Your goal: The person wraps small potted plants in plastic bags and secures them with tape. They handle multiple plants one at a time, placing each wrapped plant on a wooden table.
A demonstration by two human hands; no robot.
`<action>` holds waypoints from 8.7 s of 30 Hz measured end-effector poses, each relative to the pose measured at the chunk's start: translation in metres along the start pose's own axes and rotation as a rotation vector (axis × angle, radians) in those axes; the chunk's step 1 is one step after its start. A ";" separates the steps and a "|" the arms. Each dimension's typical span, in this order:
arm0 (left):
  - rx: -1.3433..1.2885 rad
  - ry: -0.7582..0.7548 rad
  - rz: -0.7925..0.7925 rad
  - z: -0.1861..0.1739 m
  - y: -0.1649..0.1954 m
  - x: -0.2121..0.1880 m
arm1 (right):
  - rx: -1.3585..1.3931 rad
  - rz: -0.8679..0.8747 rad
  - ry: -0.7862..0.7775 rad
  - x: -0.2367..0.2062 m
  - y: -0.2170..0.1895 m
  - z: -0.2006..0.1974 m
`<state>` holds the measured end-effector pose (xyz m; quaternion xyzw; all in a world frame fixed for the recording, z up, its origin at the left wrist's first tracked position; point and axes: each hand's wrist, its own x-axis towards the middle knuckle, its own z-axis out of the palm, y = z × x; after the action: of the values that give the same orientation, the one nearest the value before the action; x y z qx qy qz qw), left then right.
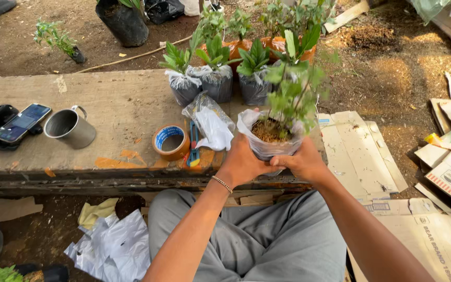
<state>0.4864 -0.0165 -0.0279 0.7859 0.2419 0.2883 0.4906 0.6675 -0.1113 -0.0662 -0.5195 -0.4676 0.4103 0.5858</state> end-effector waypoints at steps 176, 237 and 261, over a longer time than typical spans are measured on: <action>0.306 -0.264 0.110 -0.045 -0.047 0.079 | -1.933 -1.026 -0.549 0.034 -0.053 -0.074; -1.632 0.260 -0.838 0.038 -0.054 -0.027 | 0.151 0.541 0.476 0.081 0.007 -0.019; -2.799 -0.175 -0.338 0.112 -0.019 -0.016 | 0.077 0.443 0.231 0.100 0.053 -0.055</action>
<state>0.5503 -0.0905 -0.0880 -0.3669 -0.1811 0.1761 0.8953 0.7440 -0.0207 -0.1083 -0.6300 -0.2565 0.4841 0.5505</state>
